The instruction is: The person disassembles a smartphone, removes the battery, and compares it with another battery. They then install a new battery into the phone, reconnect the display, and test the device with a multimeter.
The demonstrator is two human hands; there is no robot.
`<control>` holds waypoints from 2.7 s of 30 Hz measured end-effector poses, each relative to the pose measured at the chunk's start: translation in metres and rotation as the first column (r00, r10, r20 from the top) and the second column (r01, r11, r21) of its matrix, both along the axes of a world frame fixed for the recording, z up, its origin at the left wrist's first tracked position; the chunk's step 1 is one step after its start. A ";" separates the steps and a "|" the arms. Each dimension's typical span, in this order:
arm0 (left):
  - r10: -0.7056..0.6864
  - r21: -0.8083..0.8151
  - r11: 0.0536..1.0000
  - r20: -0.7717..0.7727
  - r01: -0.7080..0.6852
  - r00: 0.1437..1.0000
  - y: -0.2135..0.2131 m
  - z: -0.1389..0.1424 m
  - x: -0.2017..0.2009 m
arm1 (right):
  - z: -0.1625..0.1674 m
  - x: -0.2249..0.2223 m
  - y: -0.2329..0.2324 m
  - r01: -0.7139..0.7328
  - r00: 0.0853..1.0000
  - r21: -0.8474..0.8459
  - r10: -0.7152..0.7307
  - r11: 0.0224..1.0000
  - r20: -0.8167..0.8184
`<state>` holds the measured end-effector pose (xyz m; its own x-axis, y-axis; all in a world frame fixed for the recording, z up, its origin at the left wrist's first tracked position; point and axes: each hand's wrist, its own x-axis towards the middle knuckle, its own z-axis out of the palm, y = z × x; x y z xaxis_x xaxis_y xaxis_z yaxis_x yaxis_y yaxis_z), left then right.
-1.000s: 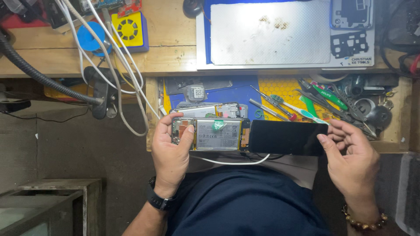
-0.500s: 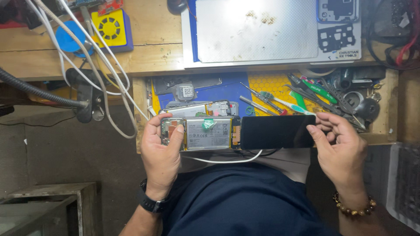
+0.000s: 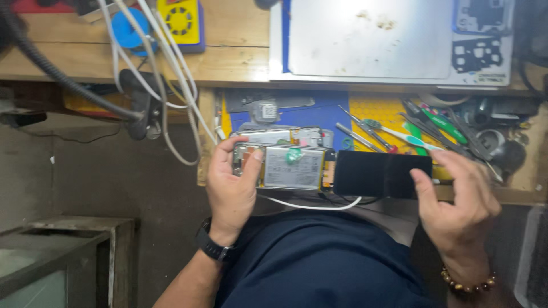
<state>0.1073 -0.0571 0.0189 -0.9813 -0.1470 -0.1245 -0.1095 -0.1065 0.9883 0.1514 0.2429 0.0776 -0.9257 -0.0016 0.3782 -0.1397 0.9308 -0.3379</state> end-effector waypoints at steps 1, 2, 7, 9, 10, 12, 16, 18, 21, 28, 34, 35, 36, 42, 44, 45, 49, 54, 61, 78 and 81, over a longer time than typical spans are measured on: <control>0.004 0.023 1.000 0.017 -0.004 1.000 0.000 -0.001 0.000 | 0.004 -0.004 -0.008 -0.107 0.994 0.015 0.107 0.994 -0.015; -0.012 -0.003 1.000 -0.008 0.012 1.000 -0.001 -0.001 0.000 | 0.007 -0.008 -0.017 -0.213 0.976 0.031 0.214 0.977 -0.031; -0.069 0.006 0.998 -0.019 0.069 0.997 -0.011 -0.002 0.001 | 0.002 -0.031 -0.071 -0.565 0.824 -0.081 0.567 0.821 -0.003; -0.090 0.092 0.992 0.031 0.087 0.995 -0.015 -0.001 0.001 | 0.002 -0.039 -0.084 -0.631 0.774 -0.056 0.633 0.774 0.026; -0.103 0.136 0.986 0.054 0.095 0.993 -0.018 0.000 0.001 | 0.001 -0.042 -0.089 -0.645 0.762 -0.040 0.646 0.764 0.049; -0.178 0.144 0.974 -0.008 0.178 0.984 -0.025 0.002 0.001 | 0.000 -0.046 -0.097 -0.661 0.747 -0.021 0.660 0.750 0.079; -0.304 0.159 0.938 -0.051 0.308 0.951 -0.040 0.006 0.002 | -0.001 -0.047 -0.104 -0.656 0.749 -0.031 0.656 0.754 0.099; -0.318 0.187 0.930 -0.028 0.318 0.948 -0.044 0.007 0.003 | -0.002 -0.047 -0.105 -0.653 0.751 -0.040 0.653 0.756 0.100; -0.335 0.214 0.918 -0.032 0.334 0.942 -0.046 0.008 0.002 | -0.005 -0.047 -0.105 -0.656 0.748 -0.035 0.655 0.754 0.107; -0.377 0.144 0.918 0.029 0.370 0.926 -0.051 0.014 0.002 | -0.010 -0.049 -0.104 -0.661 0.739 -0.051 0.661 0.749 0.129; -0.383 0.098 0.921 0.043 0.378 0.923 -0.051 0.015 0.000 | -0.013 -0.048 -0.103 -0.659 0.741 -0.049 0.659 0.751 0.132; -0.384 0.112 0.919 0.034 0.378 0.923 -0.051 0.015 0.000 | -0.013 -0.048 -0.102 -0.658 0.741 -0.050 0.658 0.751 0.135; -0.384 0.127 0.917 0.025 0.378 0.923 -0.050 0.014 0.000 | -0.013 -0.048 -0.102 -0.659 0.740 -0.051 0.659 0.750 0.137; -0.383 0.159 0.913 0.014 0.376 0.924 -0.050 0.011 0.000 | -0.014 -0.049 -0.102 -0.659 0.740 -0.051 0.660 0.750 0.132; -0.381 0.154 0.914 0.013 0.375 0.924 -0.049 0.011 0.001 | -0.013 -0.049 -0.102 -0.659 0.740 -0.054 0.659 0.750 0.132; -0.381 0.151 0.915 0.011 0.375 0.924 -0.049 0.011 0.001 | -0.012 -0.050 -0.103 -0.662 0.738 -0.053 0.663 0.748 0.127; -0.386 0.161 0.911 0.017 0.379 0.922 -0.049 0.011 0.000 | -0.011 -0.052 -0.103 -0.671 0.731 -0.054 0.672 0.739 0.120; -0.384 0.150 0.913 -0.005 0.380 0.923 -0.049 0.010 0.000 | -0.011 -0.052 -0.102 -0.673 0.728 -0.060 0.675 0.737 0.120; -0.386 0.149 0.911 -0.010 0.383 0.922 -0.049 0.008 0.000 | -0.007 -0.052 -0.104 -0.675 0.725 -0.051 0.675 0.736 0.140; -0.375 0.209 0.908 0.020 0.363 0.927 -0.048 0.009 0.000 | 0.011 -0.063 -0.141 -0.730 0.684 0.116 0.721 0.674 0.111; -0.373 0.205 0.909 0.005 0.364 0.928 -0.049 0.007 0.000 | 0.009 -0.062 -0.141 -0.729 0.684 0.131 0.721 0.672 0.113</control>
